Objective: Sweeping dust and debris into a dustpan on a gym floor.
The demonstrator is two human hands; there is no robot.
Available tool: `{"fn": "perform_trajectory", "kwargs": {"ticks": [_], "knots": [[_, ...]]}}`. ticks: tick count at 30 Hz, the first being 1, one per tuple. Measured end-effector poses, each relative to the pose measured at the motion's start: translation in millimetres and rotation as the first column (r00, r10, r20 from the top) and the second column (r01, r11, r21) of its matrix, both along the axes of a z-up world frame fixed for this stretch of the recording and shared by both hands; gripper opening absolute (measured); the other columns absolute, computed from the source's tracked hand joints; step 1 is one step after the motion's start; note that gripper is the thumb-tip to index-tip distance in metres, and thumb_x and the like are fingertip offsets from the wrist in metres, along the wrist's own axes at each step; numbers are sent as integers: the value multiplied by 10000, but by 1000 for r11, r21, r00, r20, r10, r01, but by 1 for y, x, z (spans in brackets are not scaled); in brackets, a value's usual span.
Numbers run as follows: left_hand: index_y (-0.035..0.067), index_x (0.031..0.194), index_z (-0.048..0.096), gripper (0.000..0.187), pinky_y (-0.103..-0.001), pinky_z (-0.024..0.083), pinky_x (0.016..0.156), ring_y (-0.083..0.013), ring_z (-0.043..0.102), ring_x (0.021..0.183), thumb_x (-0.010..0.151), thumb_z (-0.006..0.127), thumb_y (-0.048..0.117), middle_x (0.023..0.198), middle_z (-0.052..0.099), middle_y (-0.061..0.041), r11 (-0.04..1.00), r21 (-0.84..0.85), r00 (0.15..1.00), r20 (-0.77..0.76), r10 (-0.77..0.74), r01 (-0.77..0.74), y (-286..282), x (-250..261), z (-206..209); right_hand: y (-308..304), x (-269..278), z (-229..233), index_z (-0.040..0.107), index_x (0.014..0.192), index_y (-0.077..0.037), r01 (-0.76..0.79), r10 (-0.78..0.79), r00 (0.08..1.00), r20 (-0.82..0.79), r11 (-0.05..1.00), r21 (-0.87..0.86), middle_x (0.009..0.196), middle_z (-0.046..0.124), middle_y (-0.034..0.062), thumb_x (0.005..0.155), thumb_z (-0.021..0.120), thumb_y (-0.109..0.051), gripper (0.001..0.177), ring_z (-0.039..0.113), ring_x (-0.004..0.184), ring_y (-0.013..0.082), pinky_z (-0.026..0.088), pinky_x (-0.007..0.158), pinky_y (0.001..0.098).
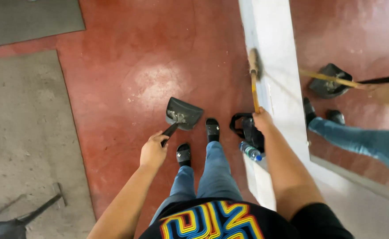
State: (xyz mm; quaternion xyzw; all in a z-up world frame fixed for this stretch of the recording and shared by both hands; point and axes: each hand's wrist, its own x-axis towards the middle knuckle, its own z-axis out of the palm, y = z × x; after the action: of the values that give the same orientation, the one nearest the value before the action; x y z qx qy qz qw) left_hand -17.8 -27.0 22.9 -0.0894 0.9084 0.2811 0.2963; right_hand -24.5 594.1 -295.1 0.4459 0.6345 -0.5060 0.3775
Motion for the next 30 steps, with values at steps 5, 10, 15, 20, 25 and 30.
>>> {"fn": "perform_trajectory", "kwargs": {"ticks": [5, 10, 15, 20, 25, 30], "knots": [[247, 1146, 733, 247, -448, 603, 967, -328, 696, 1152, 911, 682, 192, 1493, 557, 6, 992, -121, 994, 91, 53, -42, 23, -21, -19, -189, -84, 96, 736, 1230, -182, -710, 907, -326, 267, -422, 564, 1101, 784, 139, 996, 477, -317, 374, 747, 1083, 285, 587, 945, 409], [267, 1143, 716, 224, -447, 623, 929, -330, 716, 1109, 930, 671, 213, 1463, 555, 13, 984, -165, 991, 100, 90, -73, 33, -55, -19, -194, -67, 198, 528, 1427, -91, -933, 977, 211, 9, 199, 301, 1193, 725, 215, 945, 539, -484, 621, 684, 1165, 359, 545, 1024, 467], [258, 1101, 716, 188, -454, 628, 917, -333, 730, 1067, 918, 690, 226, 1411, 581, 22, 976, -166, 984, 87, 157, -141, 53, -83, -31, -130, -142, 250, 548, 1488, -252, -799, 802, 596, -51, 598, 61, 641, 657, 130, 941, 677, -230, 562, 611, 476, 214, 521, 386, 302], [253, 1088, 723, 159, -467, 637, 871, -365, 740, 1004, 942, 671, 217, 1347, 599, -20, 956, -194, 962, 118, 246, -221, 70, -105, -25, -160, -267, 210, 538, 1490, -127, -798, 954, 290, -78, 286, 530, 1205, 708, 265, 969, 618, -432, 609, 671, 1152, 420, 517, 1022, 525], [236, 1078, 752, 162, -477, 628, 890, -381, 731, 1031, 928, 698, 207, 1392, 595, -16, 926, -215, 932, 127, 340, -309, 76, -108, -23, -218, -352, 49, 634, 1348, -251, -681, 837, 527, -145, 518, 518, 630, 700, 31, 865, 691, -427, 518, 730, 559, 232, 604, 535, 367], [223, 1098, 735, 160, -490, 617, 905, -398, 723, 1032, 949, 682, 245, 1379, 588, -30, 910, -197, 909, 136, 393, -364, 80, -110, -12, -284, -258, 162, 462, 1460, 15, -880, 995, 36, 94, -13, 475, 1206, 705, 247, 898, 465, -231, 614, 699, 1138, 358, 562, 969, 462]]}}
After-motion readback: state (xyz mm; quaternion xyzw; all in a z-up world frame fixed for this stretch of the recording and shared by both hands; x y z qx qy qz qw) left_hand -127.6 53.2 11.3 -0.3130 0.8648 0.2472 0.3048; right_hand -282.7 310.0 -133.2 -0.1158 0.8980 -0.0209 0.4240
